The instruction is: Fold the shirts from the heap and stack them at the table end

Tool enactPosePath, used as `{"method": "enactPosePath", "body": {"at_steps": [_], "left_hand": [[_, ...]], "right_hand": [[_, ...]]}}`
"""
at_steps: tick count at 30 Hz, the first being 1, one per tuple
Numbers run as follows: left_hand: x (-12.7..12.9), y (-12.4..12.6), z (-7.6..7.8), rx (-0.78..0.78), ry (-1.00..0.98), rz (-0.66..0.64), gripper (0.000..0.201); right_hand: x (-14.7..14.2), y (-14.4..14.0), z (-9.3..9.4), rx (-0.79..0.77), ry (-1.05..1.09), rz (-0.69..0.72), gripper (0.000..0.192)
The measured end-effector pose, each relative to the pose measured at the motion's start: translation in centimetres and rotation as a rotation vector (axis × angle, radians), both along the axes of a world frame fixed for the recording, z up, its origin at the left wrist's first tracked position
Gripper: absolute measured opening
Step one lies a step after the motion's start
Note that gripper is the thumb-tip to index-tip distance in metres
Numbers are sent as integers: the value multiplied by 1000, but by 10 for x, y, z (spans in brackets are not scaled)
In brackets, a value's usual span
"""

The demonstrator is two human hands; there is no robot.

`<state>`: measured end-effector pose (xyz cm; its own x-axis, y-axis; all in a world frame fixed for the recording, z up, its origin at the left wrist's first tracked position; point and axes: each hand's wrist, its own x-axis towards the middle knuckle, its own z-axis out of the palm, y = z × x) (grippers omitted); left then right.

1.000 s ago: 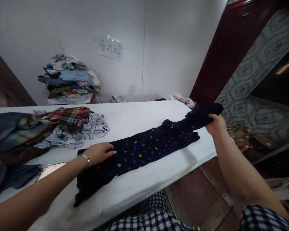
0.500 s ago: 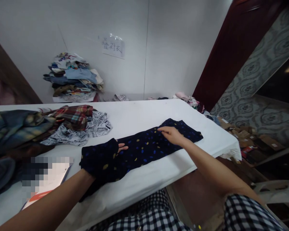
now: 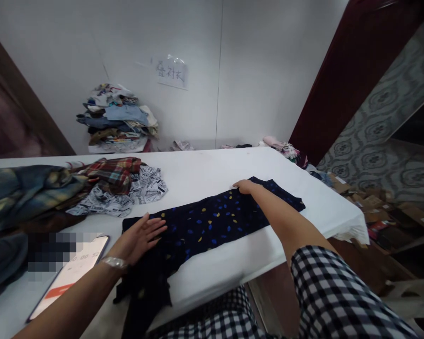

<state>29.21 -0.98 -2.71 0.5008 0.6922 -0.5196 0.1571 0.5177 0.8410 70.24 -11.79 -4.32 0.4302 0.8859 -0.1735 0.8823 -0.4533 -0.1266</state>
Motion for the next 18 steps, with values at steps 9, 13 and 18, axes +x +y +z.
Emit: {"method": "enactPosePath", "body": {"at_steps": [9,13,18], "left_hand": [[-54,-77,-15,1473,275,-770,52],[-51,-70,-34,1515,338,-938,36],[-41,-46,-24,1311,221,-729,15]], "right_hand": [[20,-36,11,116,-118,92,28],[23,-68,6,219,-131,79,26],[27,-90,-5,410,-6,-4,27]]}}
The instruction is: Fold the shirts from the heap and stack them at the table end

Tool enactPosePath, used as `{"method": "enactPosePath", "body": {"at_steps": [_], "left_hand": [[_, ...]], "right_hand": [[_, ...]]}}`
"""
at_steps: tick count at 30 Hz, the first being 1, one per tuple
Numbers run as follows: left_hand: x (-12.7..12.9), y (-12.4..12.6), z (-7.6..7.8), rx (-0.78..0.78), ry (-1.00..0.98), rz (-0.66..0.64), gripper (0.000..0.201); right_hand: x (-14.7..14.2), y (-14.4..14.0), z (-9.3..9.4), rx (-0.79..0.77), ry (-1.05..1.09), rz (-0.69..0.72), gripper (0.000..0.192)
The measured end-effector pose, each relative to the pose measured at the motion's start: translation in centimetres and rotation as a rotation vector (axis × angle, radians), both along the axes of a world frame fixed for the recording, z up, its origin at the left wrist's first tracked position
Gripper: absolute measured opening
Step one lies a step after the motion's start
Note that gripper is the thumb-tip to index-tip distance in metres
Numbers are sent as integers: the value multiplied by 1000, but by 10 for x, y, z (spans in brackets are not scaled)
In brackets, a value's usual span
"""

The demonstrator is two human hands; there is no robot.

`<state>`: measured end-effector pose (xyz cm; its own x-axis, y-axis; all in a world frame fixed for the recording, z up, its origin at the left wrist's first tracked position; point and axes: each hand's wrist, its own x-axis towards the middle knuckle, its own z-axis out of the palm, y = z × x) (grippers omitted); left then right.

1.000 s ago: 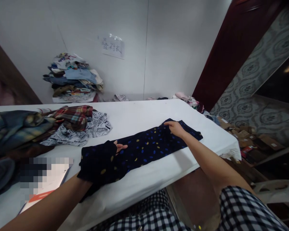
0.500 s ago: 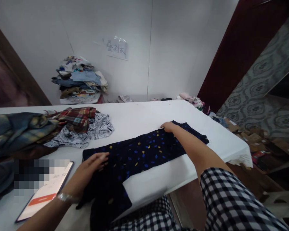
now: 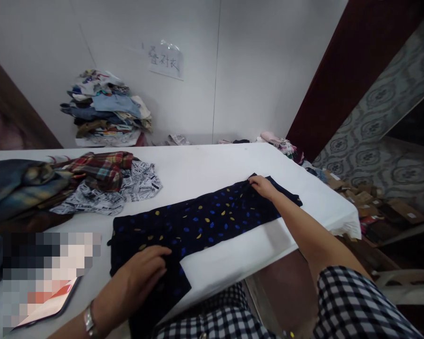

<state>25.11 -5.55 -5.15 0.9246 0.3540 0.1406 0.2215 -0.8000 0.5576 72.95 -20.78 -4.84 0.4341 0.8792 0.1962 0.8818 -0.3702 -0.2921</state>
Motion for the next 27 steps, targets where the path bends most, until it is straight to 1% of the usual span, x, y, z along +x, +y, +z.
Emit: {"method": "enactPosePath", "body": {"at_steps": [2,3,4,6,8,9,10,11,12,14,16,17,18,19,20,21,22,23,24,26,27], "left_hand": [[1,2,13,-62,-105,74,12],[2,1,19,-60,-134,79,9],[3,-3,24,-36,-138,45,10],[4,-14,28,53,-76,-136,26],[7,-26,23,153,27,-339,43],[9,-31,18,196,74,-407,50],[10,-34,14,234,108,-443,55],[12,-36,9,265,130,-447,58],[14,-36,6,286,140,-436,55],[16,-33,8,280,128,-415,39],[16,-24,22,173,73,-393,26],[16,-18,33,80,16,-349,22],[14,-11,46,-34,-70,-266,17],[13,-3,58,-158,-184,-137,14],[11,5,70,-287,-337,35,14],[11,15,78,-430,-498,211,16],[11,24,83,-586,-641,379,17],[12,32,84,-761,-732,515,16],[13,40,81,-942,-757,630,14],[17,50,63,-1257,-658,811,12],[19,53,51,-1355,-578,885,13]], "right_hand": [[3,-4,-3,66,97,-14,29],[4,-5,-5,70,118,-4,30],[5,-5,-6,63,121,16,31],[5,-6,-9,17,93,84,34],[4,-6,-12,-45,52,164,39],[2,-5,-14,-70,33,197,42],[1,-5,-15,-89,17,224,43],[-1,-5,-16,-98,5,241,43],[-2,-6,-17,-99,-1,248,40],[-4,-7,-17,-82,18,240,31],[-5,-9,-15,-43,84,212,25],[-5,-11,-13,-12,134,186,24],[-4,-13,-10,29,196,153,23],[-2,-15,-7,73,270,118,22],[-1,-17,-4,117,354,86,19],[2,-19,0,159,442,58,17],[4,-20,4,194,528,30,14],[6,-20,7,216,610,-2,11],[9,-20,10,224,680,-39,9],[14,-19,14,211,763,-129,8],[16,-18,15,202,775,-170,8]]}}
